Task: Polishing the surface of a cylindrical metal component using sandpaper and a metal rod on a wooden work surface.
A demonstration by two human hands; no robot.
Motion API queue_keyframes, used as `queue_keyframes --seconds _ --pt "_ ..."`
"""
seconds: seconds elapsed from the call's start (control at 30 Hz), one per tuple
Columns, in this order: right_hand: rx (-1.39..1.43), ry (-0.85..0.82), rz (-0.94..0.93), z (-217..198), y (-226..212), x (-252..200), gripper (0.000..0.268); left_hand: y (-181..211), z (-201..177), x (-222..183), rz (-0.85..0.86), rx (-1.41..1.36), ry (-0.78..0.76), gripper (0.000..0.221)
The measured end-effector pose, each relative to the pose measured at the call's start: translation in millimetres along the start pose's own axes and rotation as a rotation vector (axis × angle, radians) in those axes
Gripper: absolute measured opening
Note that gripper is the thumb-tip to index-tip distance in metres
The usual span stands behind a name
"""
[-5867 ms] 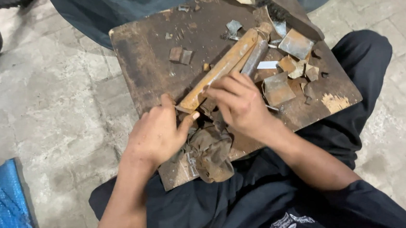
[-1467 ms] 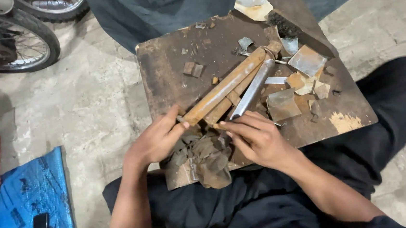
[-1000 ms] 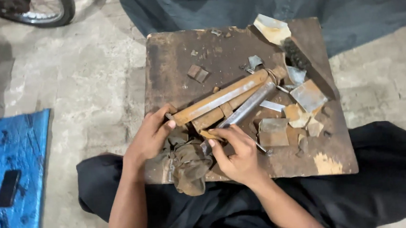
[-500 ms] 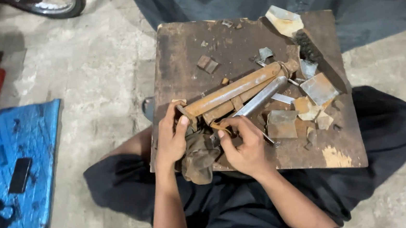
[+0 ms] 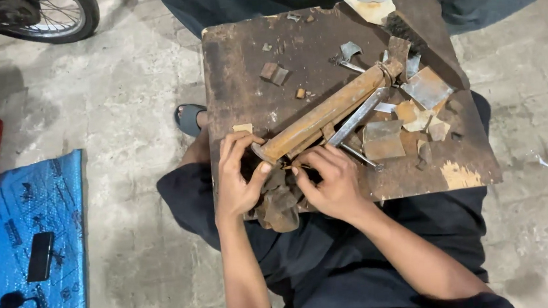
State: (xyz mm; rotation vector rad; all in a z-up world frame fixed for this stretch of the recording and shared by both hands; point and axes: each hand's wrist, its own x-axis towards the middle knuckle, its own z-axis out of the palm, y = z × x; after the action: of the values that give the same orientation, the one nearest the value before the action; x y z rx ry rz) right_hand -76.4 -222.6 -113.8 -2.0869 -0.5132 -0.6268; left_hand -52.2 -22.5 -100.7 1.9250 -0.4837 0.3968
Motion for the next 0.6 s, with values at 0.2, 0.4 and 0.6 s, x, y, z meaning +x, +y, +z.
queue_keyframes --seconds 0.2,0.4,0.6 --pt "0.007 0.034 -0.007 5 5 -2 0.011 -11 6 -5 0.001 -0.056 -0.003 0.054" --pt "0.052 0.054 -0.034 1 2 1 0.007 -6 4 -4 -0.051 -0.008 -0.008 0.054" --pt "0.112 0.075 -0.039 -1 1 5 0.006 0 5 -2 -0.111 -0.002 -0.003 0.062"
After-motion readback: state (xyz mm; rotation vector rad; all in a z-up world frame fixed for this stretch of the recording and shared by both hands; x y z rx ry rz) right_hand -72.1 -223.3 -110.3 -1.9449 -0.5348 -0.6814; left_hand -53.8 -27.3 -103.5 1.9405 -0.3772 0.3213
